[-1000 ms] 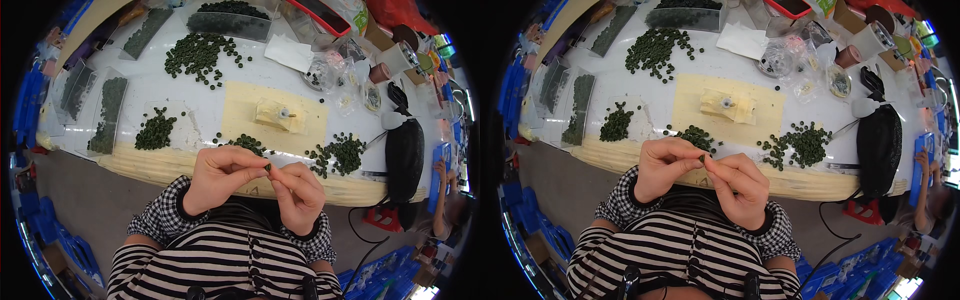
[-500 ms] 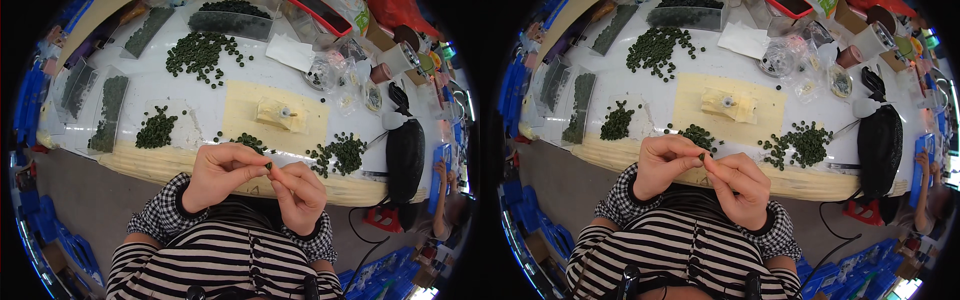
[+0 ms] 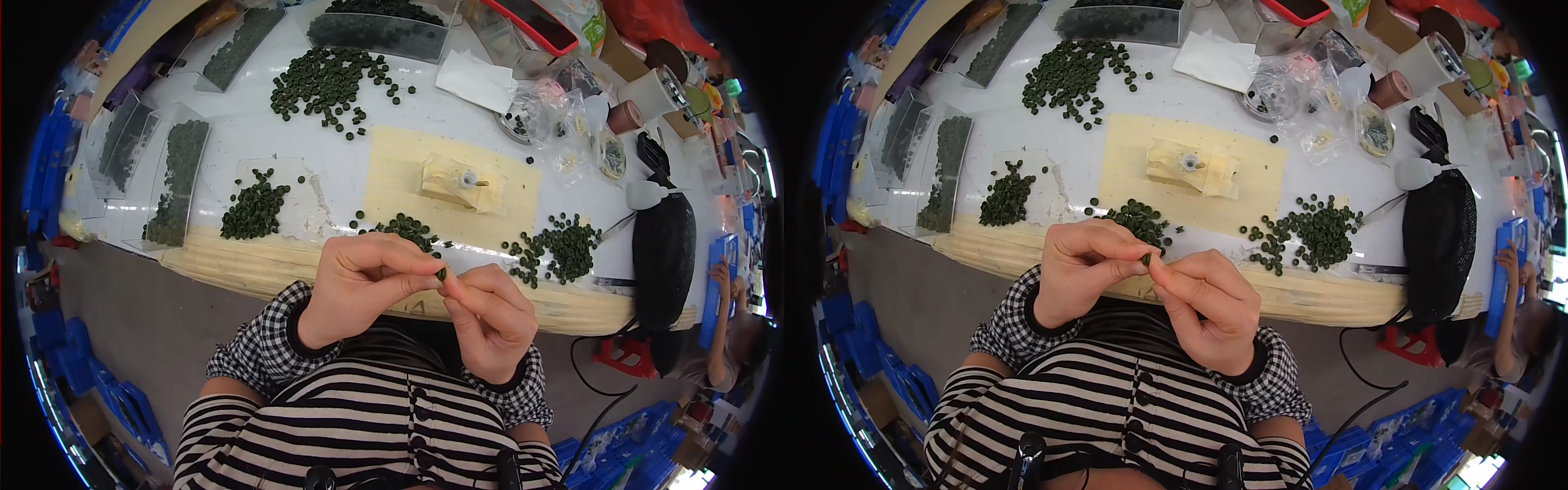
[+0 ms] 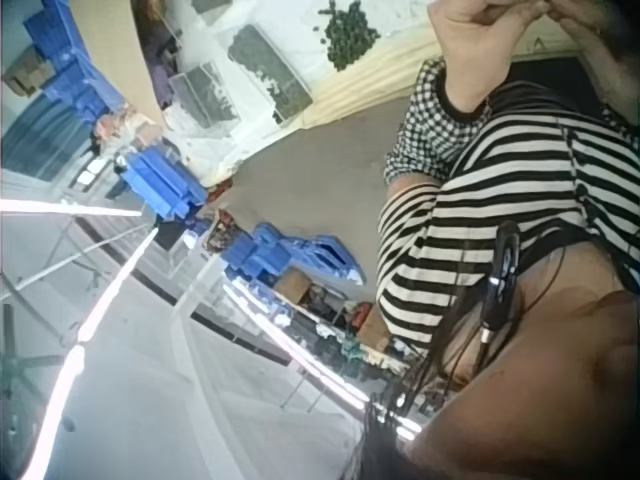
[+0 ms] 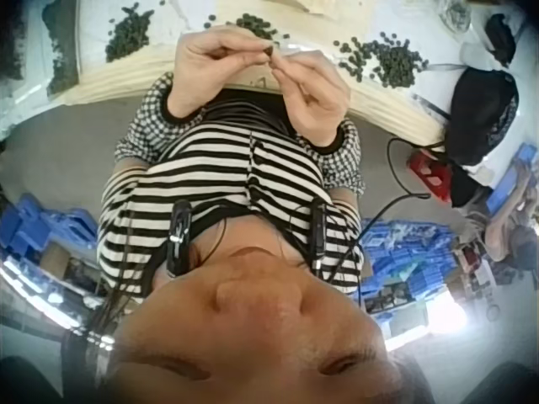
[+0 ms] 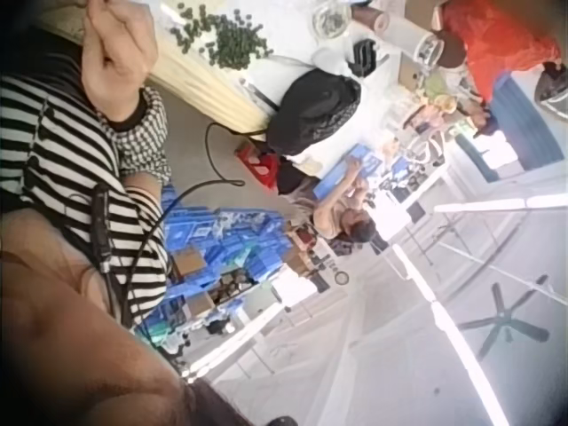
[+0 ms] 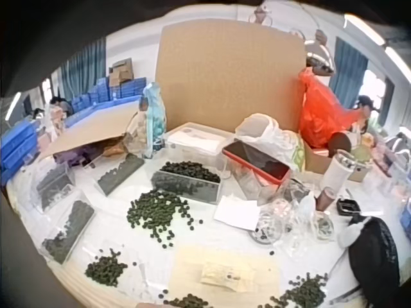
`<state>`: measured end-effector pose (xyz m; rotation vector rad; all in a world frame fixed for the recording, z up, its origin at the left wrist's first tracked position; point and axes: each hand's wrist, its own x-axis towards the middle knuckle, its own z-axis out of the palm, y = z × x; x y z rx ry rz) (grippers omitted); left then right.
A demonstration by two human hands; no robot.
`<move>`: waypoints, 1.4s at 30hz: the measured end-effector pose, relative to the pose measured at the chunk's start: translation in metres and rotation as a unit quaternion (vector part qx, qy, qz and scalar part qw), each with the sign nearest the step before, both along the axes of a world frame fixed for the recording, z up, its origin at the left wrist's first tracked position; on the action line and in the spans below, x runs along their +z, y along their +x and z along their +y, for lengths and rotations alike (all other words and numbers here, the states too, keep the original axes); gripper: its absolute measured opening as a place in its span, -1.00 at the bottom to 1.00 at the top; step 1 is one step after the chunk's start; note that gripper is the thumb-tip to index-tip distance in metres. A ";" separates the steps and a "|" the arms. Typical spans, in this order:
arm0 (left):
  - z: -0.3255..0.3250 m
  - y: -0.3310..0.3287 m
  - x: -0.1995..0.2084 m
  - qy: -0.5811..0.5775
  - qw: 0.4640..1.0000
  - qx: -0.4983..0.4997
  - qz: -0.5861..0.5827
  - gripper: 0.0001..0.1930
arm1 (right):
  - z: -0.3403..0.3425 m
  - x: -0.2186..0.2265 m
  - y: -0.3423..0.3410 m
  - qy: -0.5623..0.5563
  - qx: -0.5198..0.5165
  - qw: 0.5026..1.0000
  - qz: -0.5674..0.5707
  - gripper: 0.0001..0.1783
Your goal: Sort and clean small green plastic components on a workbench.
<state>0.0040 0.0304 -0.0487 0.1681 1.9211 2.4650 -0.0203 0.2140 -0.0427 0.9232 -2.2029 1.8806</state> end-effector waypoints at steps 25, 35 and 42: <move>-0.021 -0.008 0.004 -0.493 0.818 0.197 0.221 -0.73 | 0.024 -0.013 -0.010 0.092 -0.177 0.979 0.046 -0.77; -0.089 0.006 0.005 -0.682 0.693 0.221 0.078 -0.67 | 0.021 -0.012 -0.012 0.096 -0.176 0.978 0.053 -0.77; -0.091 0.010 0.010 -0.662 0.716 0.208 0.075 -0.78 | 0.023 -0.015 -0.011 0.098 -0.179 0.978 0.040 -0.78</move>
